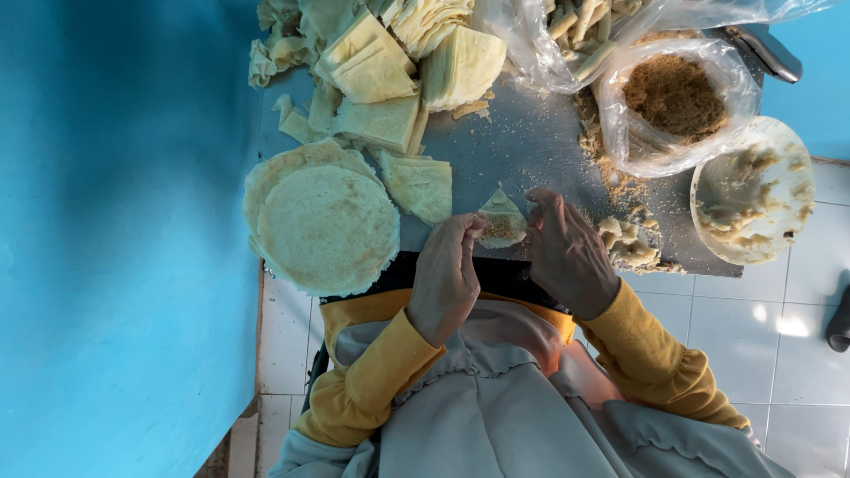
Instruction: The person takes pieces of dough from a pile on the table, pinches and rolls them between the palms into stick shapes, occasionally dips a stick into a bag of brown powder, and places the finished sticks into a plastic bag with other completed sticks.
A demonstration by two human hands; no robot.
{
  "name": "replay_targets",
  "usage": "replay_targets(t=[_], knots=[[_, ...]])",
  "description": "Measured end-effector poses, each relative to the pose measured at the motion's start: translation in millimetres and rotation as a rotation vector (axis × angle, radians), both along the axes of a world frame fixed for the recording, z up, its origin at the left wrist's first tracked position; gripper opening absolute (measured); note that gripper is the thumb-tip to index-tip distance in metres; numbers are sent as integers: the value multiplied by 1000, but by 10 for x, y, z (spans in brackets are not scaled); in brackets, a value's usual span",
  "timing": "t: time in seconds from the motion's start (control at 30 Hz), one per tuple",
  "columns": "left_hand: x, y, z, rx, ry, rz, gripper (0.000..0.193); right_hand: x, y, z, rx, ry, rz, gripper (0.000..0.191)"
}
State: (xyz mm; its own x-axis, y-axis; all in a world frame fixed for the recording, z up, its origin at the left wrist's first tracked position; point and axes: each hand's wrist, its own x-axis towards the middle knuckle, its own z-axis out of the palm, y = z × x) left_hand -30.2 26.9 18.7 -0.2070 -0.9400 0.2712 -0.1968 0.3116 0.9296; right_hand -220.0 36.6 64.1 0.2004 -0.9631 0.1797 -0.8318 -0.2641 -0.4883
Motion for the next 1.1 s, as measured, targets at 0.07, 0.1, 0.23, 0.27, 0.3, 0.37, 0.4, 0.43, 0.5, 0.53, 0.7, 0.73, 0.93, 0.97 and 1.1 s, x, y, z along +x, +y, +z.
replay_targets(t=[0.07,0.1,0.23,0.27,0.3,0.37,0.4,0.43,0.5,0.53,0.7,0.73,0.93,0.97,1.1], knots=[[-6,1,18,-49,-17,2,20,-8,-3,8,42,-41,14,51],[-13,3,27,-34,-3,-5,20,-11,-3,10,62,-61,21,52],[-24,18,46,148,86,-28,20,-15,7,13,111,-152,-3,54],[-22,18,46,161,104,-30,19,-14,10,15,109,-158,-2,54],[-22,18,46,172,123,-32,19,-15,14,16,105,-164,-1,55],[-18,33,51,192,146,-37,21,-11,21,21,88,-175,11,52],[-9,45,56,197,153,-41,23,-6,21,22,78,-181,18,50],[-2,56,62,202,158,-45,26,0,23,23,57,-186,32,50],[1,77,77,172,115,-42,22,21,23,22,16,-196,62,50],[4,80,83,155,94,-40,20,36,23,22,39,-195,35,48],[-29,92,96,204,62,-93,23,131,43,-1,111,-203,-63,41],[-35,95,95,203,63,-98,24,149,49,-8,84,-189,-62,42],[-16,88,109,182,108,-137,29,254,67,-110,-29,-168,-23,57],[-9,86,122,189,124,-132,30,271,65,-135,-58,-131,-24,57],[89,50,188,29,-94,-40,29,299,67,-211,-82,-134,-50,58]])
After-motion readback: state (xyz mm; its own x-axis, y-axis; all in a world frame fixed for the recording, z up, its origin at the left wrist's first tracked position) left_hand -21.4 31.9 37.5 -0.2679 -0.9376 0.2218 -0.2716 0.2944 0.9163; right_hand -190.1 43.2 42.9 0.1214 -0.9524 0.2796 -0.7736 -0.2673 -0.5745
